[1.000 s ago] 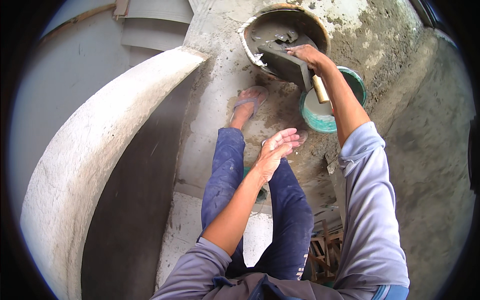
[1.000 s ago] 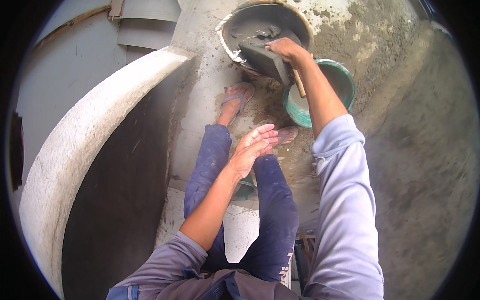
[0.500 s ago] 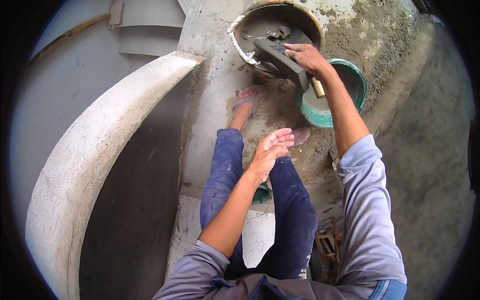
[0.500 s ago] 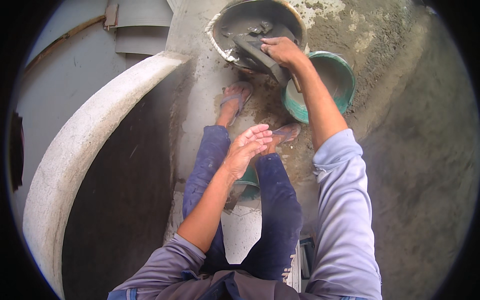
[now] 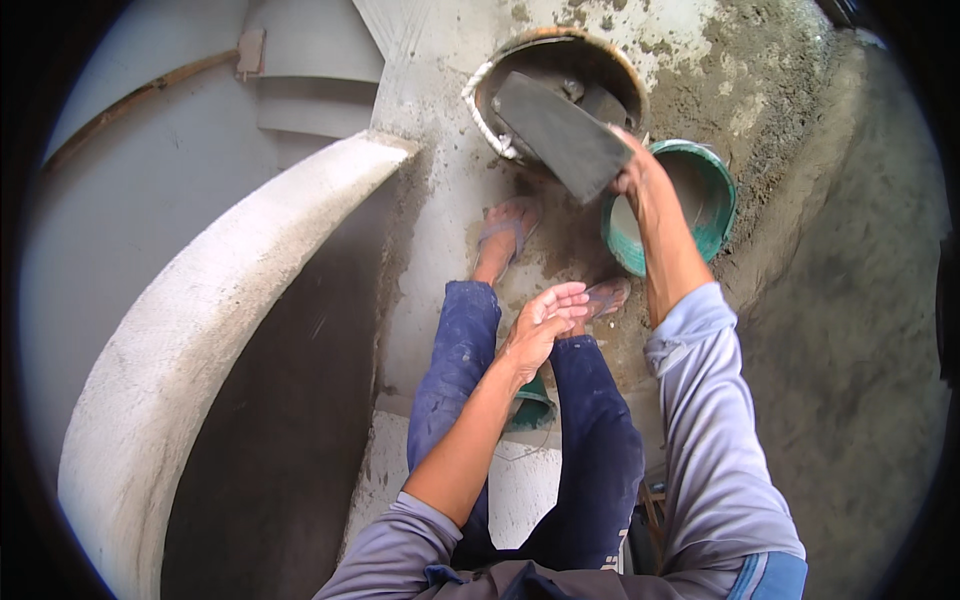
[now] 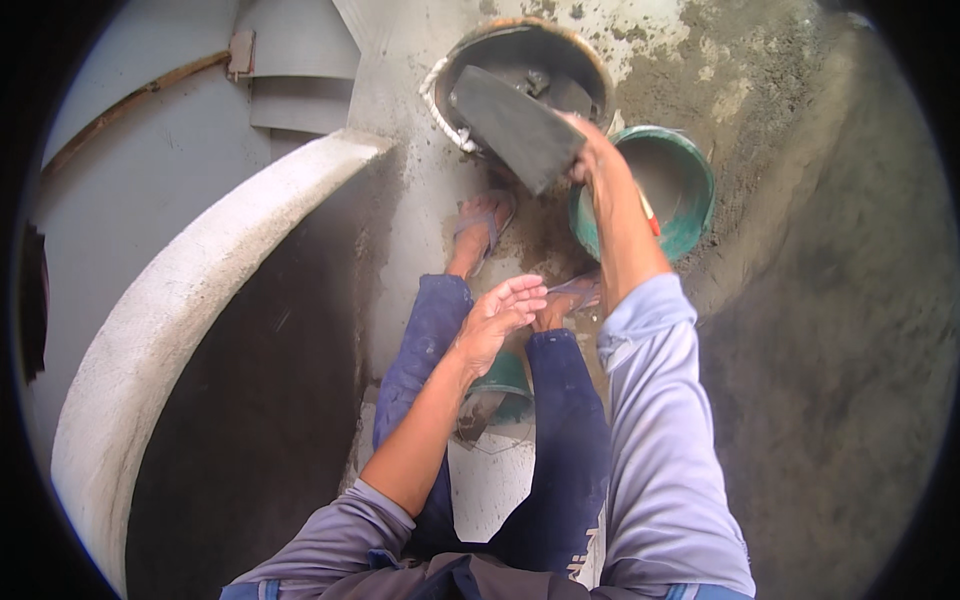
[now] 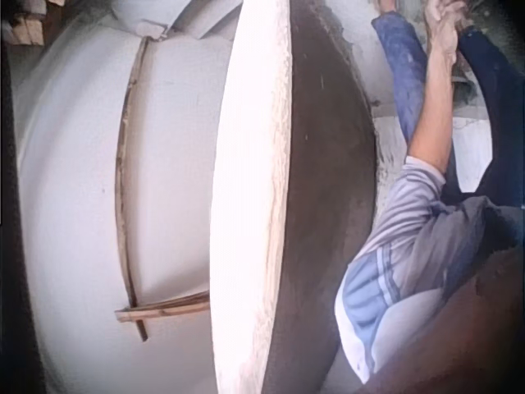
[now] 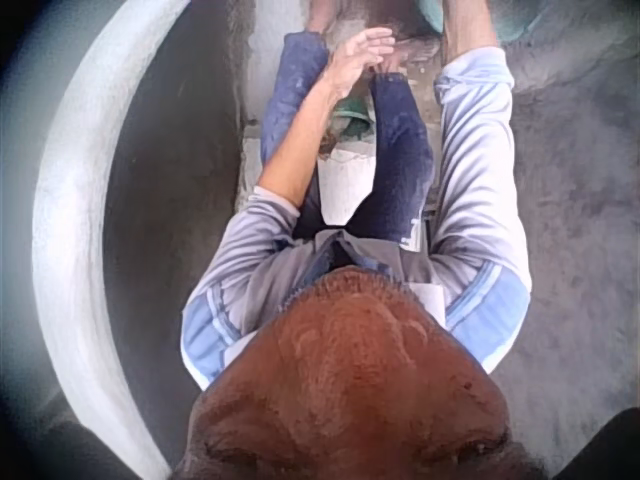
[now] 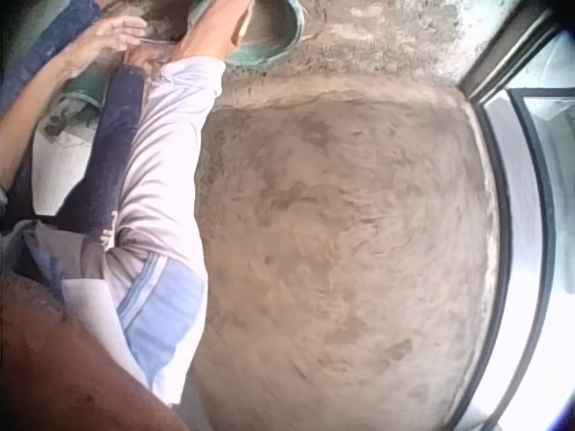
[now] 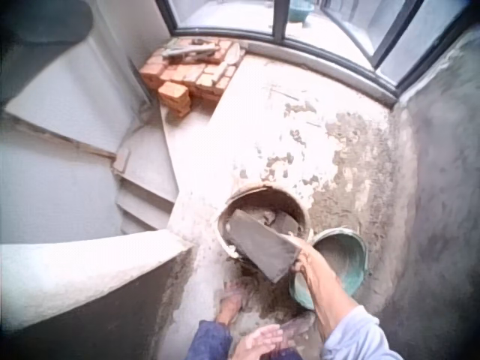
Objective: The person applies plaster to a wall using a trowel and then smooths the surface with a hand float.
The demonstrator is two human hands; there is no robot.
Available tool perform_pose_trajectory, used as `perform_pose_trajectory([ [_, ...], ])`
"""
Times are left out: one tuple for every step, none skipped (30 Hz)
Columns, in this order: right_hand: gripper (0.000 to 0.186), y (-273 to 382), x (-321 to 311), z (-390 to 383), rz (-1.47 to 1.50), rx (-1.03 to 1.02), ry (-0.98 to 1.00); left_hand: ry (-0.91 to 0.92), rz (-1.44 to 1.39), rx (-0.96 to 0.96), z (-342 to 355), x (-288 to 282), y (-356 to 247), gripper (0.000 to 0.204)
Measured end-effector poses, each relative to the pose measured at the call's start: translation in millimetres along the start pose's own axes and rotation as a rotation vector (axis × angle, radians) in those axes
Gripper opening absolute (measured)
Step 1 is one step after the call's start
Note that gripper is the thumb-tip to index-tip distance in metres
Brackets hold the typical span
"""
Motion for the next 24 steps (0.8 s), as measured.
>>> perform_pose_trajectory([
  [0.029, -1, -1, -12, 0.125, -0.005, 0.0, -0.01, 0.055, 0.01, 3, -5, 4, 0.048],
  [0.03, -1, 2, -38, 0.191, -0.046, -0.02, -0.023, 0.109, 0.022, 3, -11, 8, 0.048],
  [0.031, 1, 3, -66, 0.259, -0.094, -0.045, -0.028, 0.137, 0.026, 5, -14, 15, 0.05],
  [0.033, 5, 10, -101, 0.264, -0.174, -0.088, -0.068, 0.202, -0.024, 5, -17, 20, 0.049],
  [0.035, 9, 15, -137, 0.267, -0.259, -0.137, -0.09, 0.279, -0.073, 5, -17, 23, 0.048],
  [0.038, 12, 14, -179, 0.329, -0.331, -0.162, -0.09, 0.419, -0.137, 3, -15, 27, 0.045],
  [0.041, 15, 14, -222, 0.392, -0.408, -0.182, -0.085, 0.567, -0.19, 0, -13, 34, 0.042],
  [0.044, 16, 12, -268, 0.522, -0.484, -0.171, -0.104, 0.656, -0.239, -2, -17, 42, 0.036],
  [0.049, 26, 21, -329, 0.67, -0.37, -0.079, -0.067, 0.775, -0.208, -12, -27, 49, 0.035],
  [0.059, 35, 24, -399, 0.414, -0.476, -0.129, -0.003, 0.98, -0.11, -16, -30, 52, 0.033],
  [0.059, 30, 31, -459, 0.292, -0.578, -0.17, 0.073, 1.179, 0.085, -38, -22, 39, 0.029],
  [0.058, 37, 41, -507, 0.236, -0.664, -0.152, 0.178, 1.186, 0.066, -33, -21, 39, 0.025],
  [0.058, 38, 48, -543, 0.269, -0.79, -0.12, 0.216, 0.92, -0.089, -37, -9, 24, 0.021],
  [0.058, 47, 47, -579, 0.307, -0.925, -0.073, 0.305, 0.987, -0.201, -20, 5, -10, 0.021],
  [0.058, 58, 39, -616, 0.372, -1.07, -0.028, 0.358, 0.984, -0.274, -3, 31, -28, 0.021],
  [0.057, 62, 36, -654, 0.442, -1.213, 0.034, 0.344, 1.22, -0.209, 19, 30, -67, 0.02],
  [0.057, 49, 23, -701, 0.522, -1.386, 0.035, 0.208, 1.347, -0.192, 9, 69, -106, 0.02],
  [0.057, 38, 21, -751, 0.565, -1.531, 0.084, 0.263, 1.431, -0.086, 13, 133, -120, 0.023],
  [0.057, 29, 30, -792, 0.57, -1.618, 0.022, 0.293, 1.477, 0.036, 11, 177, -143, 0.026],
  [0.057, 26, 40, -843, 0.561, -1.663, -0.149, 0.324, 1.504, 0.156, -2, 211, -168, 0.028],
  [0.064, 21, 61, -890, 0.556, -1.647, -0.357, 0.349, 1.52, 0.27, -17, 243, -189, 0.031],
  [0.072, 16, 78, -941, 0.553, -1.609, -0.594, 0.375, 1.545, 0.365, -22, 286, -200, 0.034],
  [0.072, -6, 80, -966, 0.413, -1.843, -0.705, 0.471, 1.54, 0.521, -49, 340, -195, 0.036],
  [0.072, -28, 81, -989, 0.353, -1.989, -0.796, 0.568, 1.522, 0.676, -78, 401, -186, 0.038],
])
Point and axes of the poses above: each hand's wrist, its own z-axis towards the middle knuckle, its own x-axis out of the palm, y = z × x, the point moved 1 cm from there along z, towards the middle knuckle, and after that the axes turned 10 degrees about -x, right-handed, at the moved point
